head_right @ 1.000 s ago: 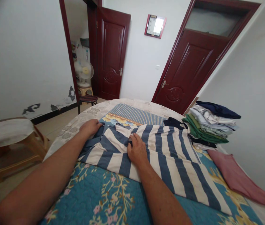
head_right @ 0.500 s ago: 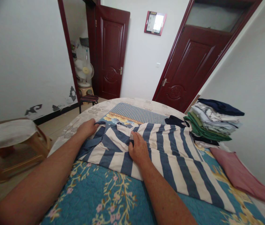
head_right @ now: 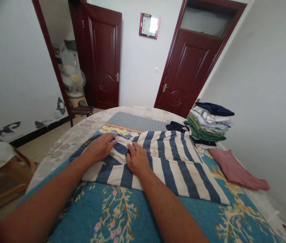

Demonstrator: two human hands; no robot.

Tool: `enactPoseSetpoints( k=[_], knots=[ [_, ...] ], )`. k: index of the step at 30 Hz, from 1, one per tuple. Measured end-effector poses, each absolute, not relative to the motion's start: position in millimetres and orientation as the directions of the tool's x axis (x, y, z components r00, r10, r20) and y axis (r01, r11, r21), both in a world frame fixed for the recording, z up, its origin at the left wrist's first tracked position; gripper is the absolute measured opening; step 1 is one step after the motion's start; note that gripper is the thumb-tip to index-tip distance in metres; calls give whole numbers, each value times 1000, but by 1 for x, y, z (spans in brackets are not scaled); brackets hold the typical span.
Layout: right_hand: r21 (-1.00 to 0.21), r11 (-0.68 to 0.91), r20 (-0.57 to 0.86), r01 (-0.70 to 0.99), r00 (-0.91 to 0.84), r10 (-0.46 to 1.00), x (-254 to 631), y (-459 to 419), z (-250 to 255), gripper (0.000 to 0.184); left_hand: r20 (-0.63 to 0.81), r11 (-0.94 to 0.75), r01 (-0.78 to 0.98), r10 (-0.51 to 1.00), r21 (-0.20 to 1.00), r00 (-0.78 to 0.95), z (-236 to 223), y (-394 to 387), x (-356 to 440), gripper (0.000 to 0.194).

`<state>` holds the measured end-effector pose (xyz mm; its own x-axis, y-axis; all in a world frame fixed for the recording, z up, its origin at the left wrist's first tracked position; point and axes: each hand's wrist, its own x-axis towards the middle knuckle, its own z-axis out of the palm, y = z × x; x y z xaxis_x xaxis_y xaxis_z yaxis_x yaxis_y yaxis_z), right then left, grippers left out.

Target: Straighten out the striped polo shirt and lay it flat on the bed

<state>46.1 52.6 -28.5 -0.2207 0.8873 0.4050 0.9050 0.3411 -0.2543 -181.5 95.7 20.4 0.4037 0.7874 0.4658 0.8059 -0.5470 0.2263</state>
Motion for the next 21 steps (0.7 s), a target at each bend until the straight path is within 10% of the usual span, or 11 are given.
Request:
enactPoseSetpoints(
  k=[14, 21],
  knots=[
    [-258, 416, 546, 872, -224, 807, 69, 99, -9, 35, 503, -509, 856, 765, 89, 403, -30, 74, -145, 52],
    [-102, 300, 198, 948, -276, 940, 65, 175, 23, 36, 487, -534, 841, 758, 84, 433, -29, 74, -144, 48]
  ],
)
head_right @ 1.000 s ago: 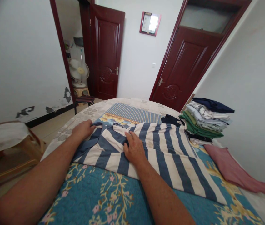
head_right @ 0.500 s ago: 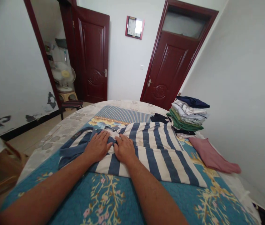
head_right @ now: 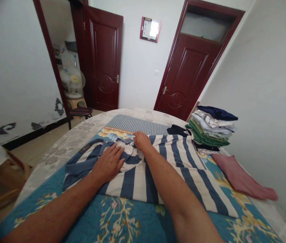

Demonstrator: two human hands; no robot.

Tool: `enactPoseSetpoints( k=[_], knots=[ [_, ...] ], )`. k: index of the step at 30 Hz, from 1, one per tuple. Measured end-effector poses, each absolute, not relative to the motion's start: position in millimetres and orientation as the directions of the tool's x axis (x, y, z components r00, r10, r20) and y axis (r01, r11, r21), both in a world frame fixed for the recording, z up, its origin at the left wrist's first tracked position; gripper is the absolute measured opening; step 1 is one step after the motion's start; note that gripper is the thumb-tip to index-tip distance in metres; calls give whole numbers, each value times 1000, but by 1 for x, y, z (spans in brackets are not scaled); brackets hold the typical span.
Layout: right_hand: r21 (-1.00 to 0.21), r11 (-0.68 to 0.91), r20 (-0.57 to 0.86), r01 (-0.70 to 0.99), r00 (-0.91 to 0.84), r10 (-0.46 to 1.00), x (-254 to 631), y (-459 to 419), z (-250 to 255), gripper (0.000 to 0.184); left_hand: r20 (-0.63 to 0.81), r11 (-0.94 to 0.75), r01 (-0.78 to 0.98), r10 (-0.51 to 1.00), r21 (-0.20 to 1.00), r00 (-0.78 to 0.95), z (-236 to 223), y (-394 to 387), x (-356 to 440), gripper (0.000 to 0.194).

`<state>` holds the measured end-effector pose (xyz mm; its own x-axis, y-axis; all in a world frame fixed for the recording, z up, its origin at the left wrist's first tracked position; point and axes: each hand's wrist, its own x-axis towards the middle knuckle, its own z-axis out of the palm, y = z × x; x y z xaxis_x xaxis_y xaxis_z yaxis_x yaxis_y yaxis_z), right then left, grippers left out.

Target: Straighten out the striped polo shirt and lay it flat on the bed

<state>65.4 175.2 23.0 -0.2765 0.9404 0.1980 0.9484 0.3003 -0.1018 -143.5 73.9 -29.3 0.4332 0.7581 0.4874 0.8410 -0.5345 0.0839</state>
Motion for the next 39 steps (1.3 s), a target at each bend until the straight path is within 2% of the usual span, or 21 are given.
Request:
enactPoseSetpoints(
  k=[6, 10, 13, 19, 22, 27, 33, 37, 39],
  knots=[
    [9, 261, -118, 965, -258, 959, 65, 202, 41, 39, 475, -525, 848, 767, 78, 431, -34, 76, -144, 51],
    [31, 275, -191, 961, -265, 945, 67, 206, 47, 27, 470, -517, 852, 774, 81, 425, -32, 75, -143, 51],
    [26, 258, -158, 966, -250, 955, 70, 206, 46, 20, 470, -514, 855, 773, 69, 426, -29, 73, -143, 50],
    [32, 86, 86, 996, -88, 992, 69, 212, 39, 36, 471, -517, 854, 769, 61, 432, -27, 71, -143, 51],
    [2, 63, 190, 998, -63, 980, 63, 220, 37, 40, 477, -514, 856, 767, 59, 429, -27, 71, -143, 50],
    [-20, 129, 121, 991, -125, 985, 62, 226, 33, 31, 481, -500, 864, 771, 52, 417, -29, 72, -143, 48],
    [-2, 237, 60, 972, -236, 970, 89, 200, 31, 31, 471, -492, 868, 782, 63, 409, -29, 73, -143, 47],
    [86, 335, 96, 938, -342, 935, 107, 166, 23, 26, 504, -450, 888, 791, 94, 348, -27, 72, -143, 62],
    [121, 329, 147, 937, -345, 927, 113, 149, 17, 29, 511, -430, 897, 797, 105, 322, -27, 73, -143, 70]
  ],
)
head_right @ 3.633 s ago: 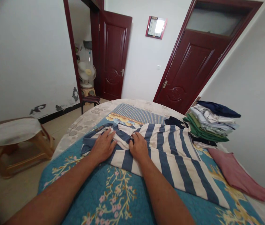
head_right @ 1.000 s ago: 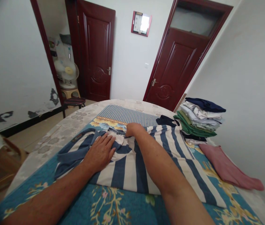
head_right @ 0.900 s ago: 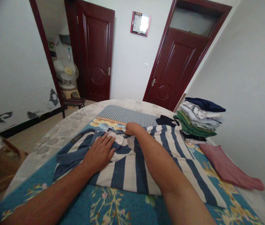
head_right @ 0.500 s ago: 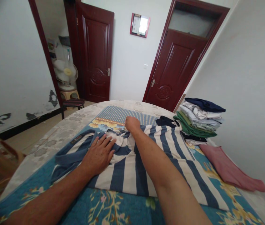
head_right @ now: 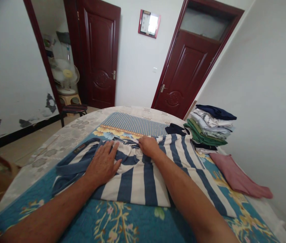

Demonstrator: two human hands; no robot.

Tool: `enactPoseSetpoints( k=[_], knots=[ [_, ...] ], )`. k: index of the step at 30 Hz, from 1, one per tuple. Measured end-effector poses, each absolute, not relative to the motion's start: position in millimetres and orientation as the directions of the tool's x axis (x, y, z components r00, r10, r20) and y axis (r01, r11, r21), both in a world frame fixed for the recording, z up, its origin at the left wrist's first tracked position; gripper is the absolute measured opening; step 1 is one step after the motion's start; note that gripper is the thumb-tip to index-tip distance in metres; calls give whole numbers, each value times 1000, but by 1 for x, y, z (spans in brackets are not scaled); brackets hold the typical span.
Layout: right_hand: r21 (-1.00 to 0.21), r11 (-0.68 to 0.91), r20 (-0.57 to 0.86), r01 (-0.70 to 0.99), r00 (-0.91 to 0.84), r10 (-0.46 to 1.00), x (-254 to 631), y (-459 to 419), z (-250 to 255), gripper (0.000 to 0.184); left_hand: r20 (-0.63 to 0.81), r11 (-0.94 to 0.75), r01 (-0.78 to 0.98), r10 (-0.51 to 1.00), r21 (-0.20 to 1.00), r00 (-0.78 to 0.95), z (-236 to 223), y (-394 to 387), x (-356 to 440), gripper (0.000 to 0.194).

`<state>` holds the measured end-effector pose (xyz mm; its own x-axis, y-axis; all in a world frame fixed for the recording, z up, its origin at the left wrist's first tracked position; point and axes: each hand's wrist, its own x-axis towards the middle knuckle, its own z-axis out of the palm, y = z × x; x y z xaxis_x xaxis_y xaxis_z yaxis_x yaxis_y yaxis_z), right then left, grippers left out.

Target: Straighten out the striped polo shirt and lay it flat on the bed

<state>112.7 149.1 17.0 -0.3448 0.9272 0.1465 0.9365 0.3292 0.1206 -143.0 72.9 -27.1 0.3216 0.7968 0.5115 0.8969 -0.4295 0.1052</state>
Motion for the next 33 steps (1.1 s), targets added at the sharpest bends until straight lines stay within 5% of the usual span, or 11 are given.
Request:
enactPoseSetpoints(
  k=[10, 17, 25, 29, 33],
  knots=[
    [85, 184, 195, 979, -197, 961, 123, 110, -2, 31, 499, -460, 879, 795, 124, 346, -27, 78, -144, 62],
    [-15, 118, 377, 993, -104, 920, 125, 92, -15, 25, 508, -492, 869, 760, 42, 406, -21, 79, -145, 56],
    [-243, 318, 600, 916, -116, 791, 129, 85, -12, 26, 537, -579, 815, 685, -9, 492, -8, 81, -143, 49],
    [-239, 297, 472, 924, -157, 868, 134, 85, -12, 21, 515, -633, 774, 660, -9, 547, 11, 104, -129, 49],
    [-186, 291, 312, 939, -224, 923, 139, 84, -11, 17, 286, -657, 750, 735, 78, 614, 23, 136, -95, 43]
  ],
)
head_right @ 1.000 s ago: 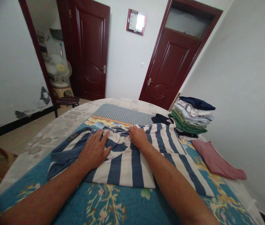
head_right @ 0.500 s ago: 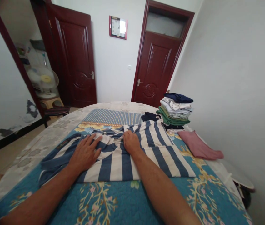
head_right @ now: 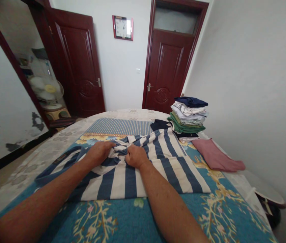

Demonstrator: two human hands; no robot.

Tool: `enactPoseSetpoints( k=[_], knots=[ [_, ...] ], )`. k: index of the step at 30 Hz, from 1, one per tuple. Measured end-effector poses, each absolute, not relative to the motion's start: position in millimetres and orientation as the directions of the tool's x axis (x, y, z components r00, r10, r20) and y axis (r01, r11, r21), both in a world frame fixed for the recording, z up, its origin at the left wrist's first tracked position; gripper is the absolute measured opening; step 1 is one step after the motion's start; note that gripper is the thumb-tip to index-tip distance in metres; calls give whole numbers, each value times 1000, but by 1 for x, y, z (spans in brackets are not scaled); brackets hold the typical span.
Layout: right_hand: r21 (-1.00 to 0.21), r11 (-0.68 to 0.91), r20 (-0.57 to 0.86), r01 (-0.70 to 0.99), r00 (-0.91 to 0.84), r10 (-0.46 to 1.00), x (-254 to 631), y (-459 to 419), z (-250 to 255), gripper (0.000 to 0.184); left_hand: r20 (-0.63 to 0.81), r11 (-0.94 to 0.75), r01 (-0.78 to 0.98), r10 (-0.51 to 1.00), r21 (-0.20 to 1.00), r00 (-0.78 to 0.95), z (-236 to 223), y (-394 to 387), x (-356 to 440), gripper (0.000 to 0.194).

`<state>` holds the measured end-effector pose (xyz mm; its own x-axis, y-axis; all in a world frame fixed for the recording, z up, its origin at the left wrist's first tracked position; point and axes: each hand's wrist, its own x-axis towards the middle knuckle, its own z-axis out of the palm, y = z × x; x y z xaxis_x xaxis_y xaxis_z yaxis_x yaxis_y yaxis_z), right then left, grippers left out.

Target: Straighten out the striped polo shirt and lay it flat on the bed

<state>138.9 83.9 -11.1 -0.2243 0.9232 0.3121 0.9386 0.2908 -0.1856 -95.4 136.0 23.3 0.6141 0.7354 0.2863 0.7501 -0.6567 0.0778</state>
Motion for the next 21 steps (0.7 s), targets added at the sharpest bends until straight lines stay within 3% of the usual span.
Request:
enactPoseSetpoints(
  k=[4, 9, 21],
  knots=[
    [-175, 294, 317, 940, -229, 920, 141, 86, -11, 19, 159, -643, 757, 764, 112, 625, 19, 158, -56, 29],
    [-195, 286, 323, 938, -214, 922, 142, 89, -12, 19, 111, -595, 797, 803, 105, 585, 7, 172, -29, 25],
    [-273, 299, 367, 914, -188, 911, 146, 96, -19, 18, 171, -534, 826, 844, 182, 509, 1, 178, -25, 21]
  ],
)
